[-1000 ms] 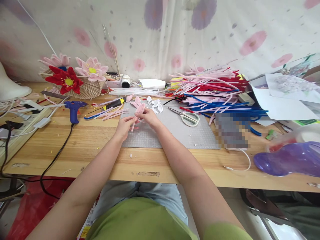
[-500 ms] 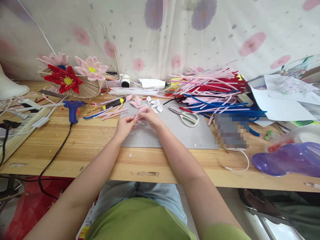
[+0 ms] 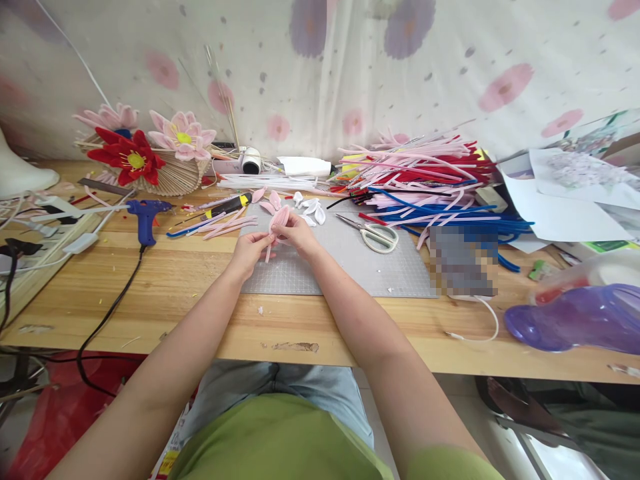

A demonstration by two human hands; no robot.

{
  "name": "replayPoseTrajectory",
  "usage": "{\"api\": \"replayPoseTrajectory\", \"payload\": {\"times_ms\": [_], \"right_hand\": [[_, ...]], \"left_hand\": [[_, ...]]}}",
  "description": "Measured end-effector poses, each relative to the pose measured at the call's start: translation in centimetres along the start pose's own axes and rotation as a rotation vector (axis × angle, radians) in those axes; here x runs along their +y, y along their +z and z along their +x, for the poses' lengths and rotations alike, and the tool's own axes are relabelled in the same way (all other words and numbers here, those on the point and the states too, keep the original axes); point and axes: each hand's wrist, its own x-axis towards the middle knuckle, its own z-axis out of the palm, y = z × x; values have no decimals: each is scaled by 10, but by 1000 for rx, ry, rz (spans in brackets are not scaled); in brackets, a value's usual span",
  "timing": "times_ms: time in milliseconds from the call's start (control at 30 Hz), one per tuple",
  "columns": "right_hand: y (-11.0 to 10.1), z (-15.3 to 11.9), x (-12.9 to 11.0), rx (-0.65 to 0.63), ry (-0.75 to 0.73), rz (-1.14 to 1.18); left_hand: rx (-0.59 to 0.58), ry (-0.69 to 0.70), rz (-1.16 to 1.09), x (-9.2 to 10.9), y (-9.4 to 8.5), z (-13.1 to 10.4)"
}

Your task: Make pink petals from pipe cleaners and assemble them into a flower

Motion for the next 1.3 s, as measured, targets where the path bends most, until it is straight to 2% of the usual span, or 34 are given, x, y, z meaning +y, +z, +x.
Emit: {"api": "replayPoseTrajectory", "payload": {"times_ms": [167, 300, 400, 567, 700, 867, 967, 1067, 1200, 1300], "right_hand": [[5, 0, 3, -104, -42, -36], [7, -3, 0, -132, -5, -4], [6, 0, 3, -105, 16, -11], [6, 8, 12, -47, -52, -82], [4, 7, 5, -63, 0, -45], [-3, 10, -3, 47, -49, -16], [-7, 16, 0, 83, -100, -93], [-13, 18, 2, 59, -155, -218], [-29, 14, -6, 46, -218, -585], [-37, 8, -17, -45, -239, -761]], "left_hand": [[-21, -47, -14, 2, 0, -1], [103, -48, -46, 0, 3, 0], [154, -69, -52, 0, 4, 1], [134, -111, -13, 2, 5, 1], [128, -111, -12, 3, 5, 1], [91, -117, 40, 2, 5, 1], [68, -117, 44, 1, 5, 1], [71, -126, 37, 2, 3, 1], [61, -150, 53, 6, -3, 3], [72, -147, 126, 9, -11, 5]]}}
